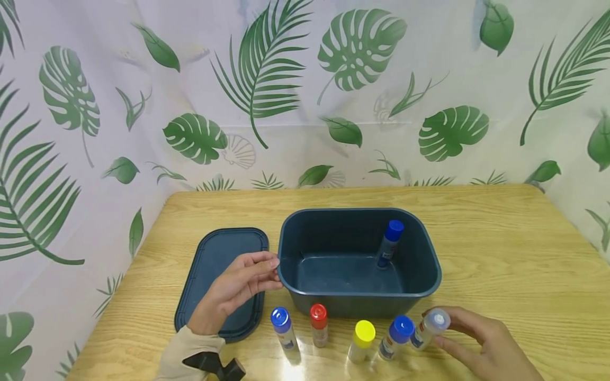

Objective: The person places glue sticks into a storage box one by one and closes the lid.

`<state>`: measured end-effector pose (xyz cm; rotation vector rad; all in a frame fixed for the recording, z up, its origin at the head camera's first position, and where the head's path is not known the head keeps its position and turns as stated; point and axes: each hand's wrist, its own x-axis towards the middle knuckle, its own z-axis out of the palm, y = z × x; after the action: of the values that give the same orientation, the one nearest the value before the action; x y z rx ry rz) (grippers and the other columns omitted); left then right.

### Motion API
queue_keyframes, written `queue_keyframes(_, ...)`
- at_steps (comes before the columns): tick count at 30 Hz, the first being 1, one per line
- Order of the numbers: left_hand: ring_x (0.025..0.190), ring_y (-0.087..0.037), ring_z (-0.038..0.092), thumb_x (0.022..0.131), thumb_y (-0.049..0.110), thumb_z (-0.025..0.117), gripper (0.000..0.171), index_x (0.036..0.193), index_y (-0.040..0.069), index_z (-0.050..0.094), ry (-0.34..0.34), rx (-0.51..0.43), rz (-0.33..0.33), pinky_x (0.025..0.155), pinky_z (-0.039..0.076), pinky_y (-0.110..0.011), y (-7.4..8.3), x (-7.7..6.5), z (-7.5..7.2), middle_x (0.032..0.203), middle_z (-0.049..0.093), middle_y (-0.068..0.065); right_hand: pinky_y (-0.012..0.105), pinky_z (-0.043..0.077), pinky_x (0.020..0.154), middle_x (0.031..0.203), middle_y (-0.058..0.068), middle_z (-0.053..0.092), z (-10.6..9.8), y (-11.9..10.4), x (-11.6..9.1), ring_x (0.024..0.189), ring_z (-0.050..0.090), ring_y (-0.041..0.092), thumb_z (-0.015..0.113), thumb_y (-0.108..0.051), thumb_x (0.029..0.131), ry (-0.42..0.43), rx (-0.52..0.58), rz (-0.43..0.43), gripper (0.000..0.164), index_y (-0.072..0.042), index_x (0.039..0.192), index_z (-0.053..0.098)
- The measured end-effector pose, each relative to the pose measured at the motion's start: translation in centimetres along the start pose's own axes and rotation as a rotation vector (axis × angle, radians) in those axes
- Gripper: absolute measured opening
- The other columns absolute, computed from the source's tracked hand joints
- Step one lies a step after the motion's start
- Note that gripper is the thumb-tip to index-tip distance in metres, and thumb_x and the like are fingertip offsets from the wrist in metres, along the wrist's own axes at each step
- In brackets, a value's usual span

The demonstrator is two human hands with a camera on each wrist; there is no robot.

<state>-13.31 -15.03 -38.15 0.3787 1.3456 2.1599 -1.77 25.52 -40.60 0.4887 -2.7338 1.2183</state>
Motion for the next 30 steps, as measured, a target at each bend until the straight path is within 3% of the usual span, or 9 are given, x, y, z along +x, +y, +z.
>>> queue_keyframes(3, 0.080, -0.014, 0.067, 0.100, -0.001, 0.047, 0.016, 0.102, 0.003, 0.062, -0.002, -0.005, 0.000, 0.079, 0.058, -0.028, 0.0, 0.0, 0.0, 0.086, 0.065, -0.005, 0.020, 0.056, 0.074, 0.106, -0.009, 0.069, 0.1, -0.1, -0.1, 0.098, 0.062, -0.003, 0.075, 0.000, 0.080, 0.034, 0.004, -0.042, 0.037, -0.011, 0.115, 0.066)
queue_keyframes(11, 0.080, -0.014, 0.067, 0.100, -0.001, 0.046, 0.017, 0.102, 0.003, 0.062, 0.006, -0.011, -0.002, 0.078, 0.058, -0.028, 0.0, 0.0, 0.0, 0.085, 0.066, -0.005, 0.016, 0.054, 0.076, 0.110, -0.010, 0.068, -0.1, -0.2, -0.1, 0.100, 0.061, -0.004, 0.073, 0.003, 0.082, 0.063, 0.030, -0.038, 0.036, -0.005, 0.116, 0.065)
queue_keyframes(18, 0.080, -0.014, 0.067, 0.100, -0.002, 0.046, 0.017, 0.102, 0.003, 0.062, 0.018, -0.010, -0.005, 0.078, 0.058, -0.028, 0.1, 0.0, 0.1, 0.085, 0.065, -0.005, 0.012, 0.052, 0.077, 0.109, -0.012, 0.068, -0.3, -0.6, 0.1, 0.100, 0.061, -0.005, 0.073, 0.011, 0.078, 0.105, 0.068, -0.113, 0.038, -0.002, 0.113, 0.066)
queue_keyframes(30, 0.080, -0.014, 0.067, 0.099, -0.002, 0.045, 0.017, 0.101, 0.003, 0.062, 0.024, -0.001, -0.010, 0.079, 0.058, -0.028, 0.2, -0.1, 0.3, 0.085, 0.065, -0.005, 0.011, 0.052, 0.077, 0.108, -0.014, 0.067, -0.9, -1.1, 0.0, 0.098, 0.061, -0.005, 0.074, 0.012, 0.075, 0.132, 0.052, -0.106, 0.041, -0.003, 0.113, 0.067)
